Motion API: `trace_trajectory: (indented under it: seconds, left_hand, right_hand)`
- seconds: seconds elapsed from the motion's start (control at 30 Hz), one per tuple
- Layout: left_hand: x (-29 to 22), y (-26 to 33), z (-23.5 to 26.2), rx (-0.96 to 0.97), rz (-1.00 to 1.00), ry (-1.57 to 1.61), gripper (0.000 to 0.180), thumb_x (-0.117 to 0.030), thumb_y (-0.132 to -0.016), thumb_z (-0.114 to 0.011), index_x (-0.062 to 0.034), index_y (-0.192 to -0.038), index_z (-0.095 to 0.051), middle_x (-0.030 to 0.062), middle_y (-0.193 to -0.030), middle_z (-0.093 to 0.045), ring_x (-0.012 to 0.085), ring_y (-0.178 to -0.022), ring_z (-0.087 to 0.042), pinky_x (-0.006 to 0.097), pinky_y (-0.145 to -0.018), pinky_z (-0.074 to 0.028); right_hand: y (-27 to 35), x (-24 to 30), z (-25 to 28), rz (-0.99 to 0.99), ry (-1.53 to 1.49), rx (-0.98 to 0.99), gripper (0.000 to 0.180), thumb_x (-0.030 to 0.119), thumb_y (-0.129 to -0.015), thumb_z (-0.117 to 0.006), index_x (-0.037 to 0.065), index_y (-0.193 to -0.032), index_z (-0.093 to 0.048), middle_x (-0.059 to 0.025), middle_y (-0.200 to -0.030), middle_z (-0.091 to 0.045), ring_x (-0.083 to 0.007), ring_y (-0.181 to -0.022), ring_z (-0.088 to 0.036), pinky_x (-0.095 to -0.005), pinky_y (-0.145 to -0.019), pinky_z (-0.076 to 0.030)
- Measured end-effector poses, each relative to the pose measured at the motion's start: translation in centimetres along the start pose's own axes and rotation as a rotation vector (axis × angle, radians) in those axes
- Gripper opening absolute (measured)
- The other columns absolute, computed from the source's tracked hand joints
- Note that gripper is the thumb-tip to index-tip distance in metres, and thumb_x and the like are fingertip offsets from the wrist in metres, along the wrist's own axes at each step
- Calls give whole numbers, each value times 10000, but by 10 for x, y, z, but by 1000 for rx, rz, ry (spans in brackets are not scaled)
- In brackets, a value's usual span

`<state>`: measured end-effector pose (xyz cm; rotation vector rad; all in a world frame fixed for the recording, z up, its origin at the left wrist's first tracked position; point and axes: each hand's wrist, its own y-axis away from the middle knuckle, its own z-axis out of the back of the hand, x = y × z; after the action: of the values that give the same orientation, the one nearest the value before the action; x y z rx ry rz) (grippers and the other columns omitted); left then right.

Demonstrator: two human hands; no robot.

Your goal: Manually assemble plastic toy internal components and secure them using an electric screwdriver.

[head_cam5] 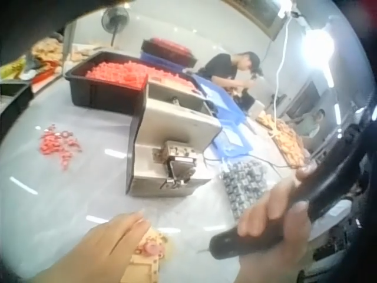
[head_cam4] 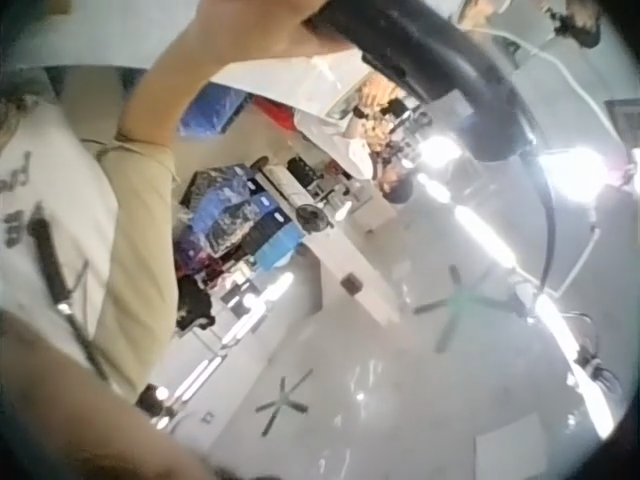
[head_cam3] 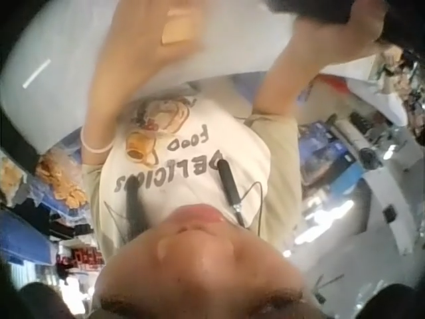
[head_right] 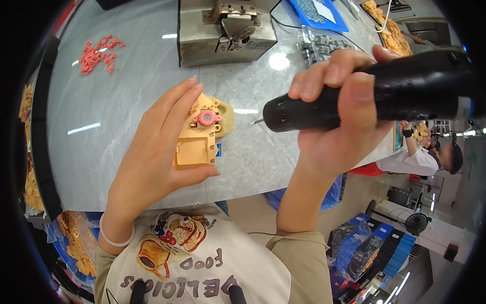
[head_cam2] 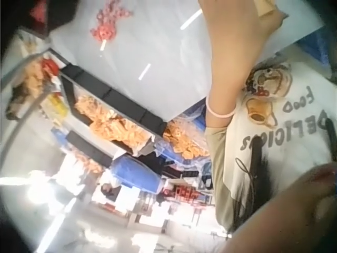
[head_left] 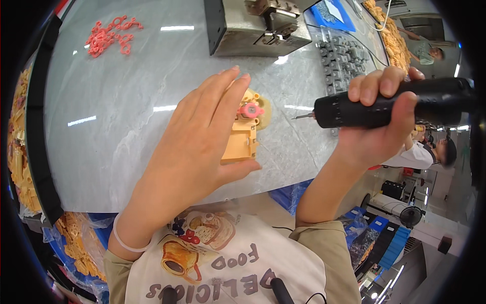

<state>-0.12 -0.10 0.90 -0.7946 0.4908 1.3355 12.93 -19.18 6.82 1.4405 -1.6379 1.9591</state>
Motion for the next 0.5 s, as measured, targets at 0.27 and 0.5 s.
trace_trajectory:
  seconds: [0.27, 0.5]
  left_hand:
    - [1, 0, -4, 6, -27, -10, 1006, -238, -612, -874, -19, -1452, -366, 181, -1479, -395, 372, -1369, -376, 438, -1129, -325]
    - [-1, 1, -1, 26, -20, 1, 968, -242, -639, -863, -4, -1435, -365, 188, -1460, -399, 370, -1359, -382, 445, -1119, -337]
  right_hand:
    - [1, 3, -4, -82, -55, 17, 647, 306, -955, -614, -4, -1439, -319, -140, -1032, -515, -231, -868, -544, -417, -760, -466]
    - [11, -5, -7, -123, 54, -45, 726, 212, -885, -713, -31, -1438, -310, -160, -1039, -545, -270, -895, -599, -480, -769, -546]
